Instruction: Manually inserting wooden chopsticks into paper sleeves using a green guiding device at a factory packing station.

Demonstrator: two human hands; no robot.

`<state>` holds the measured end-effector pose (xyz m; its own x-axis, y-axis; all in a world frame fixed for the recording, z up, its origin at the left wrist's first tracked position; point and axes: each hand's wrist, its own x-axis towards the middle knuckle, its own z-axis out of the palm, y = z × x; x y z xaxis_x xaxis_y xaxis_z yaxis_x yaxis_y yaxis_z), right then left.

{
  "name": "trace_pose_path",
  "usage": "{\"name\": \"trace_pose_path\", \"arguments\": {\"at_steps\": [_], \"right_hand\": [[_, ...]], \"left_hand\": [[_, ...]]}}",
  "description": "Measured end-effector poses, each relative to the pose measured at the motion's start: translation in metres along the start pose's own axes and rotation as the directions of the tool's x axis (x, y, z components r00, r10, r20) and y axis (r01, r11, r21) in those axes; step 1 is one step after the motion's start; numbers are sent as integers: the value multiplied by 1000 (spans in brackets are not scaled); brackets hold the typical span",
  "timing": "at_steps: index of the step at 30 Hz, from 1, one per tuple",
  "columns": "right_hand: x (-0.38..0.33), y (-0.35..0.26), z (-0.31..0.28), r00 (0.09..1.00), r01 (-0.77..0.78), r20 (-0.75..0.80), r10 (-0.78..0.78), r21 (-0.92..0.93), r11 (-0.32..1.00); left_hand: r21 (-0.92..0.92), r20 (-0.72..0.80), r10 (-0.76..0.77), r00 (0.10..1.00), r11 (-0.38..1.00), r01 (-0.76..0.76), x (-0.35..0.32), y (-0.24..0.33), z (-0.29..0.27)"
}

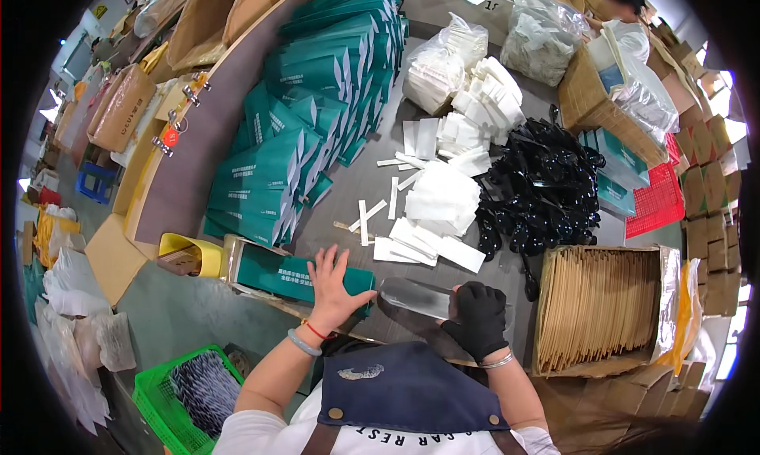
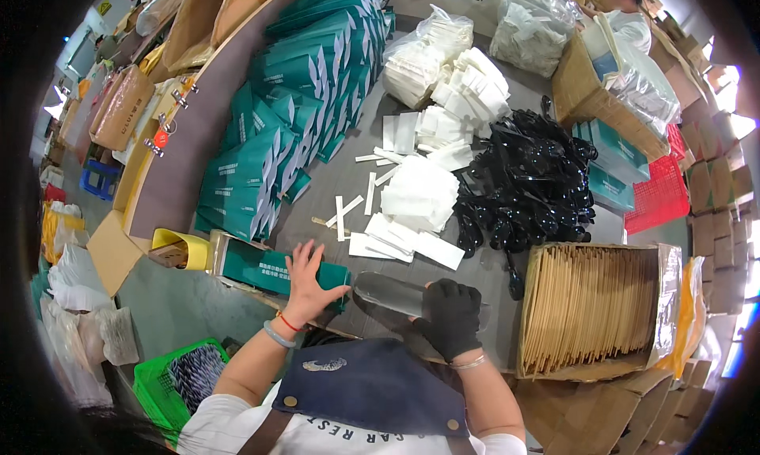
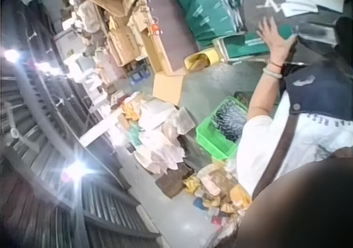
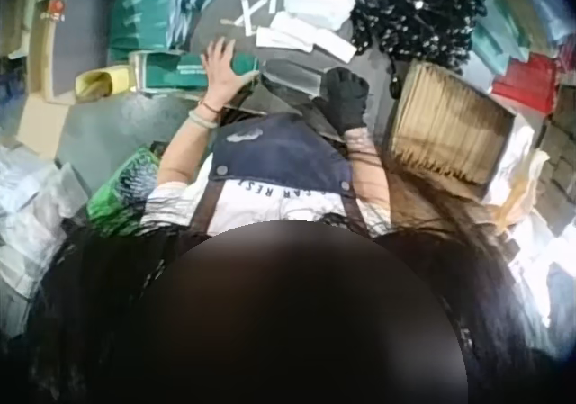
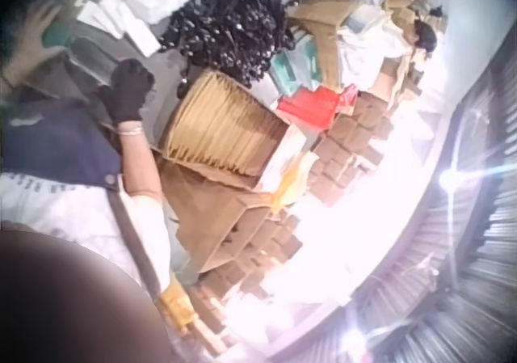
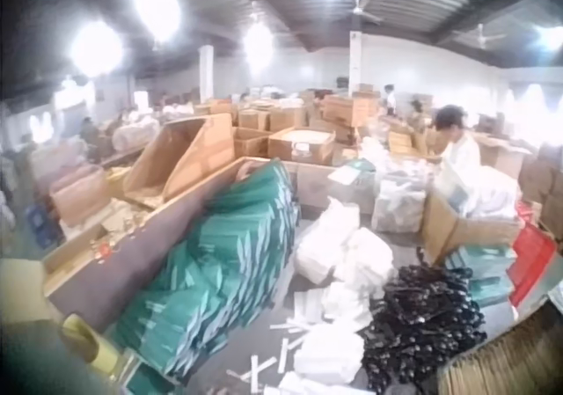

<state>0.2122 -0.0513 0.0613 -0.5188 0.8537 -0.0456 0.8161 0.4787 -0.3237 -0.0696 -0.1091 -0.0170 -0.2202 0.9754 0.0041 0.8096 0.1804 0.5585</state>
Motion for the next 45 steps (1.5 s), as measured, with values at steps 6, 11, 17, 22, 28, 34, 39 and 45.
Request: {"name": "trace_pose_path", "arguments": {"at_steps": [6, 11, 17, 22, 28, 34, 39, 45], "right_hand": [[11, -16, 36, 994, 64, 76, -74, 128, 990], [35, -41, 70, 974, 223, -106, -202, 256, 940], [-11, 52, 34, 897, -86, -399, 188, 260, 962], [-121, 175, 6, 485, -563, -567, 666, 381, 734], [-172, 217, -10, 368, -840, -466, 805, 204, 503], [-176, 239, 9, 445, -824, -503, 741, 94, 559], [-174, 224, -3, 335, -886, -416, 846, 167, 433], [-111, 161, -15, 221, -303, -515, 828, 771, 560]], "left_hand": [[-21, 66, -28, 997, 999, 30, 1, 6, -6], [-36, 39, 63, 997, 997, -61, 25, 5, -8], [63, -45, -82, 996, 994, 85, 100, 6, 5], [-27, -29, -69, 997, 997, 68, 109, 1, 8], [-50, -131, 289, 948, 953, -298, 101, 36, 11], [-169, -109, 662, 742, 723, -670, 102, 99, 76], [-54, -1, 566, 824, 823, -566, 98, 109, 79], [-7, 31, 569, 822, 822, -569, 94, 103, 76]]}}
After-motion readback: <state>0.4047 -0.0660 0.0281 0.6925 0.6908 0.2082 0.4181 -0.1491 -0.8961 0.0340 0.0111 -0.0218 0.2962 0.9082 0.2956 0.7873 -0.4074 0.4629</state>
